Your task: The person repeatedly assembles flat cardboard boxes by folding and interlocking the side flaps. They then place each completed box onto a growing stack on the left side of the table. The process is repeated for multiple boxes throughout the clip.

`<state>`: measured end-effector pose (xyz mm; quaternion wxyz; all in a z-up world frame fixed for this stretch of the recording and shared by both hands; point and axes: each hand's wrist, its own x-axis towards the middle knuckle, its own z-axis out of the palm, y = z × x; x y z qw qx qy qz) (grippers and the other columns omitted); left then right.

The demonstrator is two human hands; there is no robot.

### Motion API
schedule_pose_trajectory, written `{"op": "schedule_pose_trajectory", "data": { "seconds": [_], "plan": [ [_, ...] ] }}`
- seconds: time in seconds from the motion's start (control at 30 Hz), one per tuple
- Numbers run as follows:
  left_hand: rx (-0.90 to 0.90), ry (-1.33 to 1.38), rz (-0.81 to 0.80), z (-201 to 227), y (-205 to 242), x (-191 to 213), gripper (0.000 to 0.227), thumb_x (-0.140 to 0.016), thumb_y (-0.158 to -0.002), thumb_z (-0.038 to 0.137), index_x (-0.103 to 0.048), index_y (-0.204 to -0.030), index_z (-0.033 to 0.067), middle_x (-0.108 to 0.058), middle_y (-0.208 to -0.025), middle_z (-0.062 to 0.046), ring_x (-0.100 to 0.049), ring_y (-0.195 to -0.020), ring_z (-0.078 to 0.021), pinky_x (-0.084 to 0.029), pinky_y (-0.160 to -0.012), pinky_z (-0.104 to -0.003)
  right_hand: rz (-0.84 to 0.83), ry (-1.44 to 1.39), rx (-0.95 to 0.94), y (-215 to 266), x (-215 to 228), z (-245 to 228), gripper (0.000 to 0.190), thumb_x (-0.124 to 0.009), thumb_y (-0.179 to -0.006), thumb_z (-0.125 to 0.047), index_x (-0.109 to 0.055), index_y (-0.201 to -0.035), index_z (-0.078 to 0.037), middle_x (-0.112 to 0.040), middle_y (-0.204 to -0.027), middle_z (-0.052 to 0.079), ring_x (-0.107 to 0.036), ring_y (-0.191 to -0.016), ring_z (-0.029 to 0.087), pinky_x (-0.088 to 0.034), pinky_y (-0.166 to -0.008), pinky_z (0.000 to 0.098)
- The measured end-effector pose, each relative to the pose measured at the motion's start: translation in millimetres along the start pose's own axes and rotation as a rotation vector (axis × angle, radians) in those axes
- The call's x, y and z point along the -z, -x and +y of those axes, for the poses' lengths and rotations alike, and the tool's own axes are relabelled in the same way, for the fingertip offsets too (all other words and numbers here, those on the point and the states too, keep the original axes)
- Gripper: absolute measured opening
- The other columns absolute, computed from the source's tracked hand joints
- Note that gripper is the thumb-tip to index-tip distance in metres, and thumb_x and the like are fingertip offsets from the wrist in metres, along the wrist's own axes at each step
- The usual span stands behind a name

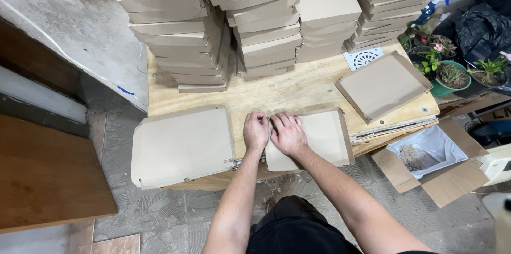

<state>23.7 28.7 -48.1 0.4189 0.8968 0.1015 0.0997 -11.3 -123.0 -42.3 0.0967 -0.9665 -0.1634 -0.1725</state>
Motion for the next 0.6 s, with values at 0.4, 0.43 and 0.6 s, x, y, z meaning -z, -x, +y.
{"op": "schedule_pose_trajectory", "data": {
  "seconds": [0.4,0.43,0.6],
  "plan": [
    [-0.027,-0.058,-0.038,7.8,-4.2,5.8,0.013,-0.081,-0.099,0.023,-0.074,-0.106,0.0146,-0.074,-0.108,-0.008,-0.081,-0.11,-0.032,-0.068,-0.093,-0.043,0.015,0.011,-0.017,-0.5,12.0,-6.2,0.064,-0.067,-0.096,-0.042,-0.062,-0.158,-0.024,-0.063,-0.159,0.003,-0.054,-0.153,0.023,-0.045,-0.12,0.0462],
    [-0.03,-0.057,-0.039,5.3,-4.1,7.1,0.013,-0.081,-0.099,0.023,-0.074,-0.106,0.0146,-0.074,-0.108,-0.008,-0.081,-0.11,-0.032,-0.068,-0.093,-0.043,0.017,0.012,-0.019,-1.4,14.4,-6.8,0.064,-0.067,-0.096,-0.042,-0.062,-0.158,-0.024,-0.063,-0.159,0.003,-0.054,-0.153,0.023,-0.045,-0.12,0.0462],
    [0.123,0.155,-0.039,-22.4,-7.3,6.4,0.013,-0.077,-0.105,0.031,-0.078,-0.112,0.0202,-0.082,-0.107,-0.001,-0.083,-0.107,-0.0217,-0.068,-0.091,-0.038,0.014,0.009,-0.033,-1.1,15.5,-7.4,0.065,-0.065,-0.097,-0.043,-0.061,-0.16,-0.025,-0.061,-0.161,0.004,-0.053,-0.154,0.024,-0.044,-0.12,0.0479]
  ]
}}
